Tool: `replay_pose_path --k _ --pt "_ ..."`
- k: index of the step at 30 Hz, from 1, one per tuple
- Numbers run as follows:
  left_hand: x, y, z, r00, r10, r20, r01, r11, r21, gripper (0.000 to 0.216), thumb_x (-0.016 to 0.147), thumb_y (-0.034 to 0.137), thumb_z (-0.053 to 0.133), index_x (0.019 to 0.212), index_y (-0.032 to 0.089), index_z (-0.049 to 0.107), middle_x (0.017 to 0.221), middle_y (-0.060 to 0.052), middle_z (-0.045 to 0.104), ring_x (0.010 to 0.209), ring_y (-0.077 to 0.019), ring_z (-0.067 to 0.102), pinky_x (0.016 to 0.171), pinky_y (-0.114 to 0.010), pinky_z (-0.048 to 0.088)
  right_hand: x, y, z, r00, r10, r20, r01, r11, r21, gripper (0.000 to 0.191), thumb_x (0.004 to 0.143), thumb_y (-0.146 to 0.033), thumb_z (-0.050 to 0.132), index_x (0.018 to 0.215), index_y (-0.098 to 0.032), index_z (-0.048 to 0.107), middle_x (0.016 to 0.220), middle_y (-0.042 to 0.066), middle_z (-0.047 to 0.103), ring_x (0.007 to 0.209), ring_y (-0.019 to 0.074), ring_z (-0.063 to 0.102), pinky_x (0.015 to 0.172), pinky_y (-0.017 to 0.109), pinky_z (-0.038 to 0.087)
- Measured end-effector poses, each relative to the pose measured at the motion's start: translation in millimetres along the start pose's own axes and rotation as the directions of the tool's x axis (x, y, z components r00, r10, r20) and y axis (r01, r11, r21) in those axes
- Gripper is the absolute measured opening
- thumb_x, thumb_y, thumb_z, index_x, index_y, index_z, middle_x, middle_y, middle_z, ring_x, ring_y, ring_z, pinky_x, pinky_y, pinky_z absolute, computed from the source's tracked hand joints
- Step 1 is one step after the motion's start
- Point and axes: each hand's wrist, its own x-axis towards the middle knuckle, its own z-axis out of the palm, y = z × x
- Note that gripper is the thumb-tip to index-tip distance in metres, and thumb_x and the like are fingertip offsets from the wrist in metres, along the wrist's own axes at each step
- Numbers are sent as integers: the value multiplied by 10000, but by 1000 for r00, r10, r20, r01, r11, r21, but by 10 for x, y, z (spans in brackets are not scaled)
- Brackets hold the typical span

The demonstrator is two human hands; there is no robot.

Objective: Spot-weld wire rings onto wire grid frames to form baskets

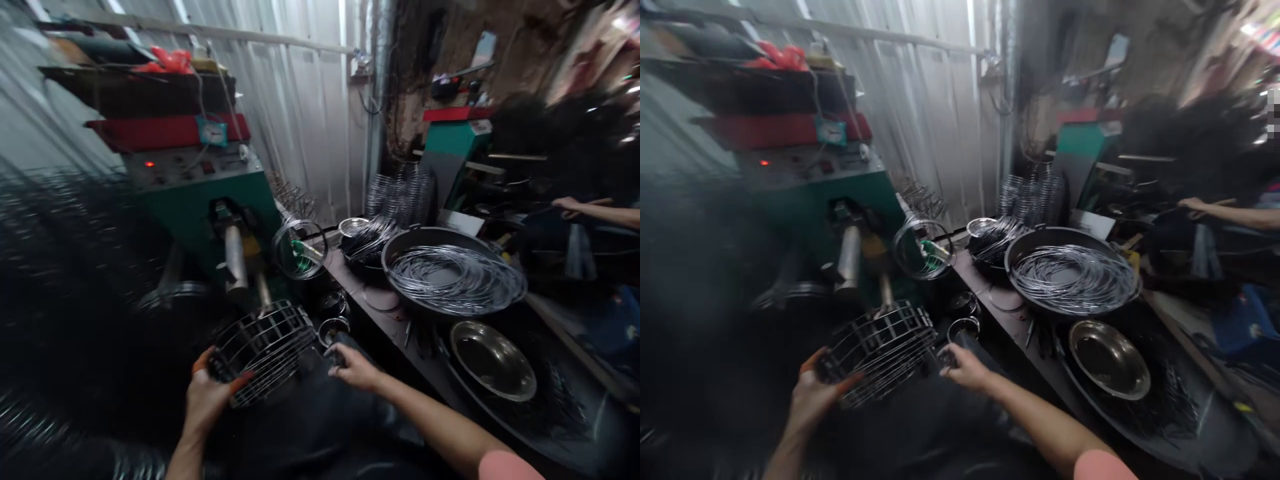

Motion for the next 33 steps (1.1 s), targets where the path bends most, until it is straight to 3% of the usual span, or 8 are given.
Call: replay_pose_path --k 3,7,12,16,22,26,30,33 --pt "-211 170 -13 966 242 87 -251 961 113 904 464 530 758 1214 180 395 1206 -111 508 1126 -314 513 974 -453 414 184 -464 -102 952 -41 302 4 992 124 281 662 -175 619 942 -187 637 803 -23 626 762 132 550 712 248 430" --pt "-302 399 -17 943 299 146 -329 901 281 879 465 419 796 1209 140 420 1344 -166 394 1253 -323 391 1030 -438 360 591 -809 -89 806 35 591 -89 994 62 248 687 -193 574 912 -167 675 788 -12 657 719 122 569 693 238 428" --pt "-304 508 -51 939 304 158 -341 876 342 905 456 408 809 1223 132 415 1366 -195 374 1301 -344 316 1059 -487 299 939 -925 238 832 20 555 74 987 -145 234 737 -165 529 909 -135 684 789 21 677 717 141 595 674 241 438" --pt "-257 466 -30 938 313 151 -346 877 332 896 468 422 796 1223 123 418 1370 -206 370 1296 -338 328 1059 -483 299 1013 -892 478 900 -175 399 369 793 -485 223 782 -138 514 925 -133 685 910 83 681 859 193 616 754 272 440" --pt "-134 370 56 943 284 173 -326 895 306 884 471 390 784 1232 137 412 1387 -185 363 1312 -339 303 1069 -492 282 1065 -801 601 872 -234 429 476 604 -639 335 790 -98 504 1087 -186 631 1004 84 658 907 194 626 749 257 462" --pt "-76 378 111 937 298 180 -342 888 308 878 474 372 780 1233 125 415 1391 -192 356 1318 -328 297 1087 -483 254 1152 -735 613 861 -230 454 490 614 -618 355 788 -87 495 1107 -182 618 1002 91 652 898 206 628 747 277 471" --pt "-20 398 113 937 292 190 -338 893 296 904 459 385 786 1235 112 412 1395 -199 351 1314 -331 300 1088 -481 254 1220 -648 537 792 -347 502 557 747 -363 223 859 -193 476 1001 -194 648 932 65 662 876 173 624 761 266 469" --pt "21 401 106 937 289 198 -337 898 284 901 455 351 785 1237 112 409 1399 -191 348 1312 -325 306 1091 -469 255 1227 -629 466 755 -381 534 589 752 -296 247 816 -220 548 1051 -194 620 983 71 642 900 180 611 769 279 471"
